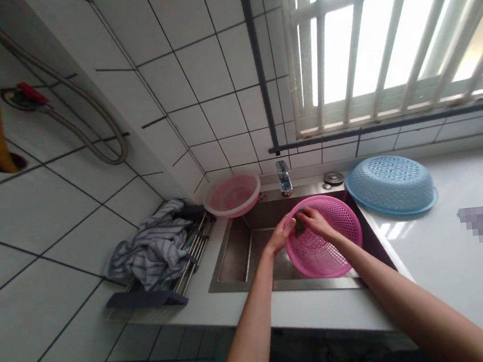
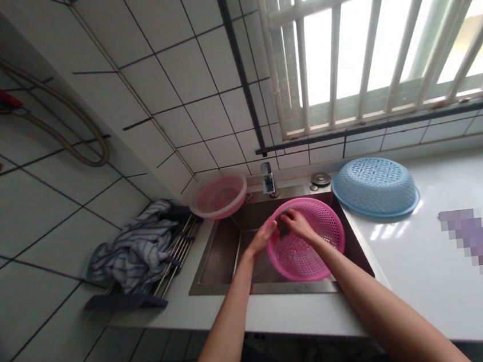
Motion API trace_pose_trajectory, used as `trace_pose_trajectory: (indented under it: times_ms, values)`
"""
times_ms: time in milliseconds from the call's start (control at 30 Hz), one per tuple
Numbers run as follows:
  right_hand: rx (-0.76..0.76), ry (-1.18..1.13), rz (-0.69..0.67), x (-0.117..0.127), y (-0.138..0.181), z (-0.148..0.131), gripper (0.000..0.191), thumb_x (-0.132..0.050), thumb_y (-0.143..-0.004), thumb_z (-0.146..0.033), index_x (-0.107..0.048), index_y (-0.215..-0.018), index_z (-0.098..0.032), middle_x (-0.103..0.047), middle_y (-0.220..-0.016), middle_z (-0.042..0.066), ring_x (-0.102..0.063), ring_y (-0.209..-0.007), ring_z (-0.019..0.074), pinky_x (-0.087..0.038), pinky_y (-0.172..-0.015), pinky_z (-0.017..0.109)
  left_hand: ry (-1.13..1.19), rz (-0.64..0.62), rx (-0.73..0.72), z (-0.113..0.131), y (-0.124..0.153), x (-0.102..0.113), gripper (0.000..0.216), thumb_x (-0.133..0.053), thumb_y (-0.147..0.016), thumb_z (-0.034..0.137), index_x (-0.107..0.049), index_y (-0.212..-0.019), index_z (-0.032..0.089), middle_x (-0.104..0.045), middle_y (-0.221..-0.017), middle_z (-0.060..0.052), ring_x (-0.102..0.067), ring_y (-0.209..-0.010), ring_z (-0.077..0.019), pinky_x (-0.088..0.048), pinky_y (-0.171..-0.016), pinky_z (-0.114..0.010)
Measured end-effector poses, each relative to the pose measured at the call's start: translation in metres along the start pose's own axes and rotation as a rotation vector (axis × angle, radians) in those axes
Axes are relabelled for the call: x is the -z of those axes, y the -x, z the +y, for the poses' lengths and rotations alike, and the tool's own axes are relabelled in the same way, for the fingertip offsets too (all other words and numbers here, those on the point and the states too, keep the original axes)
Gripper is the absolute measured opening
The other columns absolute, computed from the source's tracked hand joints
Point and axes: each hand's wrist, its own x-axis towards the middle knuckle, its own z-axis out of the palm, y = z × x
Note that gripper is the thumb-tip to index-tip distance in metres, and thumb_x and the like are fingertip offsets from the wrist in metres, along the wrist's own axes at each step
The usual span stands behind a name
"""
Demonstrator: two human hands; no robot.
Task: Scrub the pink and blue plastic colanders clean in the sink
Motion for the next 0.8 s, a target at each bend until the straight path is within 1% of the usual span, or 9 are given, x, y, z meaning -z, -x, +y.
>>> trace_pose_trajectory:
  times_ms: [100, 167, 233, 367, 433, 500, 667, 733, 800]
  values:
    - [-0.015, 0.013, -0.301, -0.014, 0.010, -0.005, 0.029, -0.071, -0.083, -0.045, -0.073, -0.096, -0.019, -0.077, -0.095, 0.009, -0.066, -0.075, 0.0227, -0.053, -0.070, 0.034, -0.044, 0.030, 0.001, -0.002, 0.000, 0.003, 0.079, -0.070, -0.083, 0.075, -0.068, -0.137, 0.017, -0.063, -0.149, -0.017, -0.056, -0.141, -0.0344, -0.032, -0.127, -0.053]
    - [0.001, 0.019, -0.373, -0.018, 0.013, -0.007, 0.026, -0.073, -0.083, -0.042, -0.074, -0.096, -0.019, -0.077, -0.096, 0.010, -0.068, -0.078, 0.0237, -0.054, -0.072, 0.035, -0.053, 0.044, 0.015, -0.003, 0.000, 0.004, 0.078, -0.069, -0.084, 0.075, -0.068, -0.137, 0.017, -0.063, -0.148, -0.017, -0.057, -0.140, -0.0345, -0.032, -0.127, -0.054]
    - [0.031, 0.006, -0.295, -0.016, 0.010, -0.005, 0.026, -0.070, -0.084, -0.043, -0.073, -0.094, -0.019, -0.077, -0.097, 0.010, -0.068, -0.082, 0.0243, -0.055, -0.075, 0.035, -0.039, 0.040, 0.006, -0.002, -0.001, 0.003, 0.077, -0.070, -0.085, 0.074, -0.068, -0.138, 0.018, -0.062, -0.150, -0.016, -0.055, -0.142, -0.0343, -0.031, -0.128, -0.053]
    - [0.017, 0.030, 0.154, 0.001, -0.004, 0.002, 0.032, -0.062, -0.086, -0.050, -0.068, -0.091, -0.018, -0.074, -0.089, 0.007, -0.064, -0.077, 0.0220, -0.052, -0.070, 0.032, -0.007, 0.016, -0.008, 0.002, -0.002, -0.001, 0.077, -0.070, -0.086, 0.072, -0.067, -0.140, 0.018, -0.062, -0.151, -0.015, -0.054, -0.142, -0.0344, -0.031, -0.128, -0.053]
    - [0.011, 0.033, 0.276, 0.005, -0.006, 0.002, 0.035, -0.060, -0.086, -0.052, -0.066, -0.091, -0.018, -0.072, -0.086, 0.006, -0.062, -0.074, 0.0208, -0.050, -0.066, 0.031, 0.007, -0.001, 0.005, 0.004, -0.002, -0.003, 0.075, -0.067, -0.088, 0.071, -0.065, -0.142, 0.019, -0.062, -0.150, -0.014, -0.056, -0.140, -0.0344, -0.033, -0.127, -0.053]
    - [0.025, 0.017, 0.186, 0.003, -0.002, -0.002, 0.034, -0.062, -0.086, -0.051, -0.066, -0.092, -0.018, -0.072, -0.088, 0.007, -0.062, -0.073, 0.0202, -0.049, -0.065, 0.030, 0.015, 0.000, 0.018, 0.004, 0.000, -0.003, 0.075, -0.065, -0.090, 0.071, -0.064, -0.144, 0.020, -0.062, -0.151, -0.013, -0.055, -0.141, -0.0344, -0.033, -0.127, -0.053]
    - [0.038, -0.012, -0.259, -0.018, 0.011, -0.013, 0.028, -0.070, -0.084, -0.045, -0.069, -0.096, -0.019, -0.074, -0.091, 0.007, -0.065, -0.075, 0.0209, -0.051, -0.068, 0.031, -0.021, 0.027, -0.001, 0.000, -0.001, 0.002, 0.079, -0.068, -0.084, 0.076, -0.067, -0.140, 0.019, -0.061, -0.151, -0.014, -0.052, -0.145, -0.0347, -0.027, -0.130, -0.052]
    - [0.053, 0.007, -0.196, -0.018, 0.009, -0.010, 0.027, -0.070, -0.083, -0.045, -0.069, -0.093, -0.019, -0.074, -0.089, 0.007, -0.065, -0.076, 0.0218, -0.051, -0.069, 0.032, -0.025, 0.025, -0.003, -0.002, -0.002, 0.003, 0.080, -0.068, -0.084, 0.076, -0.068, -0.139, 0.019, -0.062, -0.151, -0.014, -0.053, -0.144, -0.0345, -0.028, -0.130, -0.052]
    - [0.049, 0.032, 0.014, -0.009, 0.003, -0.004, 0.029, -0.066, -0.084, -0.047, -0.068, -0.091, -0.019, -0.073, -0.089, 0.007, -0.064, -0.076, 0.0222, -0.050, -0.069, 0.032, -0.019, 0.018, 0.004, -0.002, -0.003, 0.002, 0.079, -0.068, -0.085, 0.074, -0.066, -0.141, 0.019, -0.061, -0.152, -0.014, -0.053, -0.144, -0.0344, -0.029, -0.129, -0.053]
